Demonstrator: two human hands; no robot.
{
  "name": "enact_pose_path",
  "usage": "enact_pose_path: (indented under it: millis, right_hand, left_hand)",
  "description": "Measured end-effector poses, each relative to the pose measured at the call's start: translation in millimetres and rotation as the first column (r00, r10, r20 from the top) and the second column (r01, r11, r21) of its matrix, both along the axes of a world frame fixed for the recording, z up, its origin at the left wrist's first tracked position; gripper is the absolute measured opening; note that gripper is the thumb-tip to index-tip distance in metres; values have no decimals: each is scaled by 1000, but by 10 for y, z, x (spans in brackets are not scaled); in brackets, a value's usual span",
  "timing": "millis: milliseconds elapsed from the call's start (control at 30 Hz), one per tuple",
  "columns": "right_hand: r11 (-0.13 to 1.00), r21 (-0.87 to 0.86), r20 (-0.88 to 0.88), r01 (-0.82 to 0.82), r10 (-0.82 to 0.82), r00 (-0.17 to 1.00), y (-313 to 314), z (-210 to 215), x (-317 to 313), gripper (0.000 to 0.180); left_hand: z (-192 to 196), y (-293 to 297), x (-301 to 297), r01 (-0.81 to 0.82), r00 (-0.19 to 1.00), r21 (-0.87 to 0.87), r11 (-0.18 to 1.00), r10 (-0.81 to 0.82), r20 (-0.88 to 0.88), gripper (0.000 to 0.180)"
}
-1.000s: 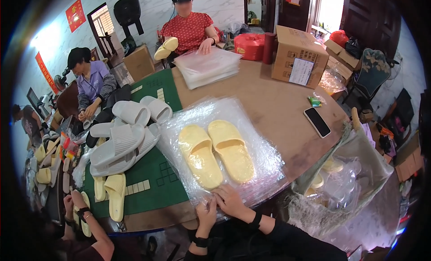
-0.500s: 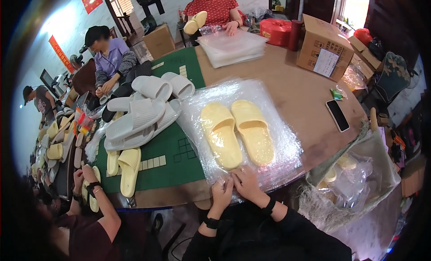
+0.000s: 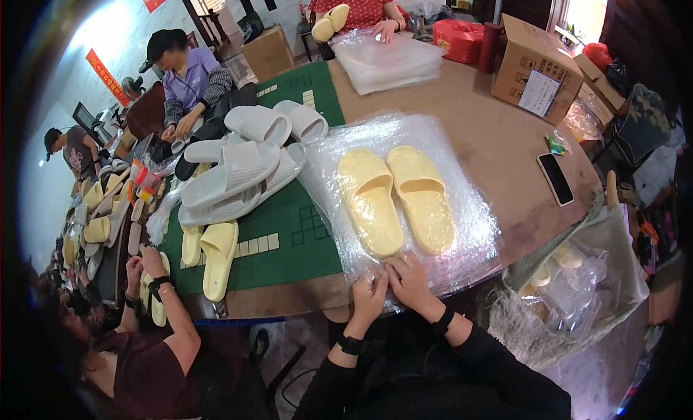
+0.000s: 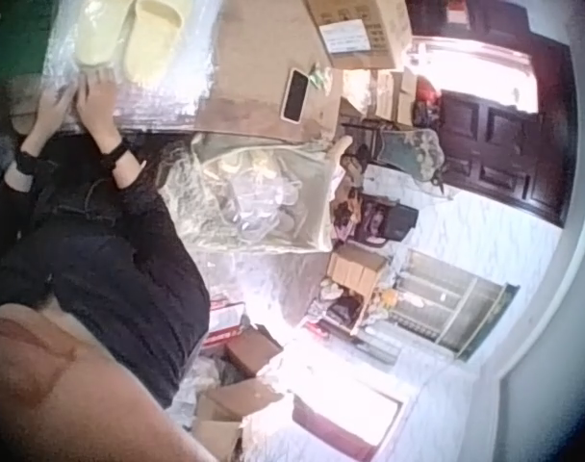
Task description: The recorder is shown packing various slippers into plastic bags at a shared work table in a factory or workshop setting.
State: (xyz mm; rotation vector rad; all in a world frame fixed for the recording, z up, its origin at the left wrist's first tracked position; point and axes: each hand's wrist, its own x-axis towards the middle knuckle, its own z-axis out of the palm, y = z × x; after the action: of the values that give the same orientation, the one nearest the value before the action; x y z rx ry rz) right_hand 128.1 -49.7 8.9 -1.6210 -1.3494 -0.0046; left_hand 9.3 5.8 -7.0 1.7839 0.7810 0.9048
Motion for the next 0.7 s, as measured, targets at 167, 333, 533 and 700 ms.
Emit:
enact_pose_path:
  millis: [167, 333, 533, 700]
  right_hand:
    - [1000, -24, -19, -4, 4, 1000, 10, 24, -21, 13]
    - [1000, -13, -27, -7, 6, 1000, 1, -1, -5, 13]
    - [999, -30, -41, 25, -27, 999, -13, 97, -43, 12]
    - [999, -38, -11, 37, -37, 999, -16, -1, -19, 11]
  left_hand:
    - [-11, 7, 27, -32, 997, -28, 999, 34, 75, 23]
    - [33, -10, 45, -19, 996, -55, 998, 24, 89, 22]
    - [52, -15, 45, -26, 997, -27, 999, 28, 74, 20]
    - [33, -24, 39, -35, 997, -50, 998, 39, 72, 21]
